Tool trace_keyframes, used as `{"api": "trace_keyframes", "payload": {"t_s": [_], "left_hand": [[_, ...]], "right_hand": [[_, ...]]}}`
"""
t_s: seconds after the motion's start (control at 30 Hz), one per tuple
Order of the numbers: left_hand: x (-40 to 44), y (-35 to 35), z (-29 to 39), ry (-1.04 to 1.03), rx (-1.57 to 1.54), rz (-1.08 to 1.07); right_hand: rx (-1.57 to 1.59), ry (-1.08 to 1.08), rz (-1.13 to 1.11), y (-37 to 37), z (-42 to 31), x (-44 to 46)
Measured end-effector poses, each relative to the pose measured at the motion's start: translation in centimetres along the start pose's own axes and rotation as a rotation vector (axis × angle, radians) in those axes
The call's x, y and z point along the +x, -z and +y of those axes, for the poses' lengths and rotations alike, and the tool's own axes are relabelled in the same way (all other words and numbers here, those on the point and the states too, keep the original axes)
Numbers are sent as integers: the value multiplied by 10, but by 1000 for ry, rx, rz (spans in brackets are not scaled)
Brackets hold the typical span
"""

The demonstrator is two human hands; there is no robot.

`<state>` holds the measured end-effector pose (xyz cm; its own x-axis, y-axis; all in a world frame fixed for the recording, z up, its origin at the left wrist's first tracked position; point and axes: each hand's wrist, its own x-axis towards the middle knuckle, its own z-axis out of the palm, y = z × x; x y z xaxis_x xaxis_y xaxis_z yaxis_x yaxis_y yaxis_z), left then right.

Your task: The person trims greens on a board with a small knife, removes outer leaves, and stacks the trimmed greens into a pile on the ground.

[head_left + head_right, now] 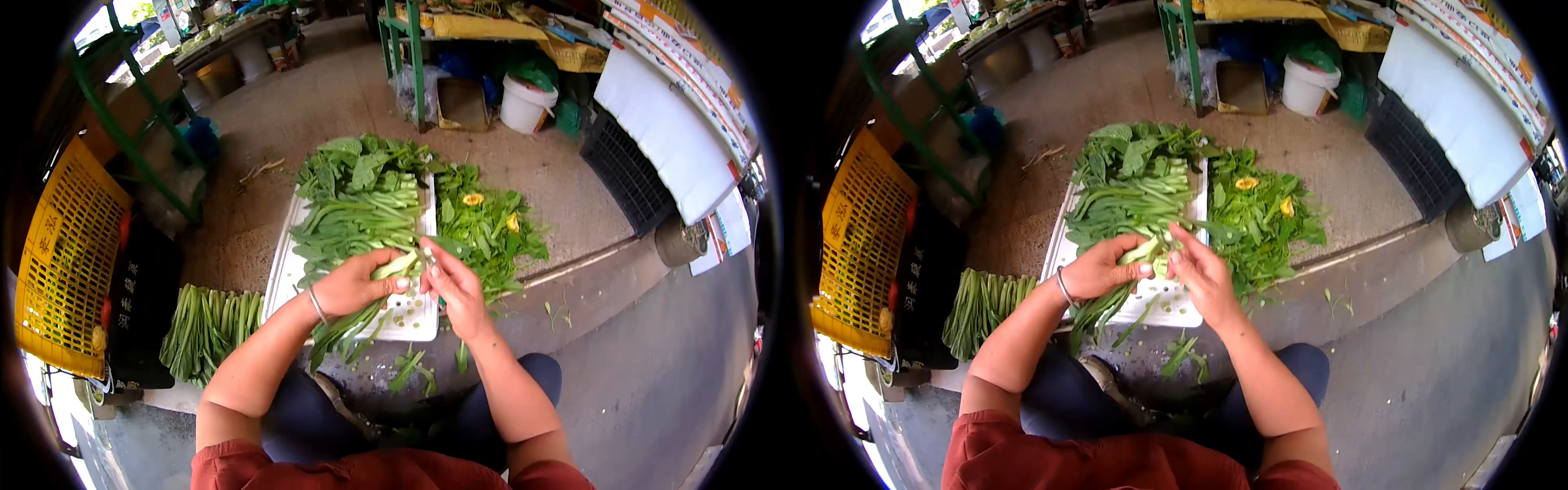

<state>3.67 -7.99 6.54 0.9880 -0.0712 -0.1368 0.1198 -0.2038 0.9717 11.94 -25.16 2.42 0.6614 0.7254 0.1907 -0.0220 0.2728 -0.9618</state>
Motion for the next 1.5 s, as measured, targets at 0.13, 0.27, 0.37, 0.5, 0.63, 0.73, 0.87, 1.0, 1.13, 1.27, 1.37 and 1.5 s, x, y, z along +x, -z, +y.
{"api": "trace_keyframes", "payload": {"t_s": [0.13,0.27,0.37,0.5,0.63,0.73,0.87,1.0,1.13,1.27,1.37,1.5], "left_hand": [[4,3,-7,44,-47,4],[7,7,-14,1,-42,27],[6,7,-13,-19,117,48],[5,3,-15,-26,216,119],[4,-1,-10,36,246,100],[4,0,-9,45,182,45],[0,13,-6,-72,53,20],[-12,53,1,61,194,348],[-23,92,-15,167,437,703],[-34,119,-40,259,953,739],[-43,119,-40,305,1050,760],[-50,126,-43,312,1109,796]], "right_hand": [[144,-51,13,2,0,3],[105,-67,-33,-1,6,3],[77,-74,-45,-1,9,4],[67,-72,-63,-4,8,2],[7,-78,-49,-1,20,5],[86,-89,-13,7,35,8],[327,-392,107,25,56,15],[414,-503,491,35,71,14],[112,-603,473,36,74,23],[-239,-541,386,32,84,75],[-244,-589,356,23,104,121],[-229,-692,478,13,128,154]]}}
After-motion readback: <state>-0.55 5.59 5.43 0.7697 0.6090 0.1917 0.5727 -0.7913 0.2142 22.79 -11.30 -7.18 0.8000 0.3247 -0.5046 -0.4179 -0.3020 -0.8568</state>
